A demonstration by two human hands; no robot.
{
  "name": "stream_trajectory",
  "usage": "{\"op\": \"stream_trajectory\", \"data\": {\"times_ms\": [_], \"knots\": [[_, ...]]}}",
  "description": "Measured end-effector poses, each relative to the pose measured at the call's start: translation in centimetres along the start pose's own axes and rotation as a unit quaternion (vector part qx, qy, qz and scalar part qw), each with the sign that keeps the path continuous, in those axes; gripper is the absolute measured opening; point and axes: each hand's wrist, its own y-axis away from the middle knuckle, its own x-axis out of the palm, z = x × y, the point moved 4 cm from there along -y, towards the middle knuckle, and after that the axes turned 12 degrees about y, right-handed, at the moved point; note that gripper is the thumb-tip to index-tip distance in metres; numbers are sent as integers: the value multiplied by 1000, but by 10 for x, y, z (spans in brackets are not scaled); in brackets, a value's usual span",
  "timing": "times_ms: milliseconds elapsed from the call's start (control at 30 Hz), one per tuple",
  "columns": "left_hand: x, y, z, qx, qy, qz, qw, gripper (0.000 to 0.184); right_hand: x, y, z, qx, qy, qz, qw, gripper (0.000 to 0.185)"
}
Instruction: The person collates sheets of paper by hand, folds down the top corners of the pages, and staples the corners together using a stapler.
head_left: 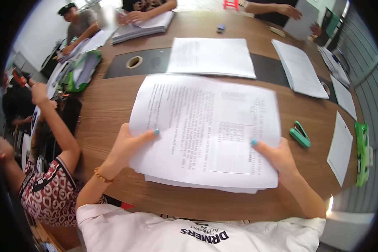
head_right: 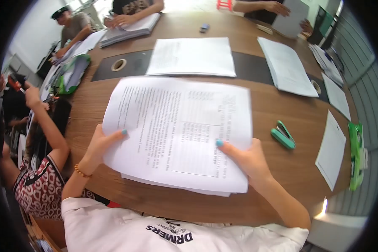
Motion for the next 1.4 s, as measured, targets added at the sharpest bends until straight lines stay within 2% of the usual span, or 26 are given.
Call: {"op": "stream_trajectory", "data": {"times_ms": [33, 67, 133, 267, 333, 400, 433, 500, 667, 733, 767, 800, 833, 867, 900, 933, 967, 1000, 1033, 1067, 1133, 1233, 1400], "knots": [[-2, -1, 9, -50, -4, -2, 999, 29, 4, 4, -5, 62, 1, 36, 997, 35], [-3, -1, 17, -98, -9, -5, 995, 29, 4, 5, -5, 70, 0, 23, 997, 35], [-1, -1, 20, -123, -34, -1, 992, 31, 7, 7, -4, 81, 24, 54, 995, 37], [-5, 3, 16, -124, -31, 17, 992, 37, 6, 9, -9, 75, 15, 91, 993, 37], [-3, 2, 10, -68, -72, 22, 995, 41, 0, 9, -8, 94, 21, 100, 990, 36], [-6, -1, 11, -65, -106, 31, 992, 42, -8, 9, -8, 96, 131, 134, 978, 37], [-8, -3, 11, -59, -139, 33, 988, 43, -12, 9, -7, 97, 130, 131, 978, 37], [-10, -5, 11, -59, -156, 38, 985, 44, -19, 12, -5, 118, 263, 147, 946, 39], [-10, -6, 12, -60, -189, 39, 979, 43, -28, 10, -6, 105, 324, 143, 929, 38], [-7, -6, 7, -20, -277, 49, 959, 40, -30, 7, -5, 93, 349, 147, 921, 40], [-5, -6, 3, -21, -278, 50, 959, 40, -31, 7, -2, 98, 401, 152, 898, 41], [-6, -5, 0, -65, -339, 43, 937, 39, -32, 7, 0, 103, 453, 157, 872, 42], [-4, -3, -4, -109, -398, 36, 910, 40, -35, 6, 2, 105, 452, 157, 872, 42], [-5, -2, -7, -110, -398, 38, 910, 40, -38, 5, 4, 100, 488, 162, 852, 39], [-11, -2, -9, -133, -487, 29, 863, 37, -42, 5, 5, 96, 522, 165, 831, 36], [-18, -2, -10, -153, -570, 19, 807, 35, -47, 5, -3, 98, 521, 163, 832, 36], [-32, -5, -4, -152, -571, 21, 806, 35, -57, 1, -8, 26, 397, 76, 914, 31], [-50, -10, 0, -44, -507, -20, 860, 37, -67, -2, -13, -48, 261, -13, 964, 28], [-60, -12, 4, 65, -433, -62, 897, 39, -71, -4, -18, -91, 204, -38, 974, 26], [-59, -15, 16, 65, -434, -60, 897, 39, -69, -6, -28, -89, 203, -39, 974, 26], [-58, -23, 41, 104, -279, -34, 954, 41, -62, -4, -34, -185, 166, -107, 963, 32], [-52, -31, 60, 151, -30, 10, 988, 50, -45, 0, -37, -170, 179, -93, 965, 36], [-35, -28, 59, 98, 6, 16, 995, 55, -34, -3, -40, -169, 155, -71, 971, 38]]}}
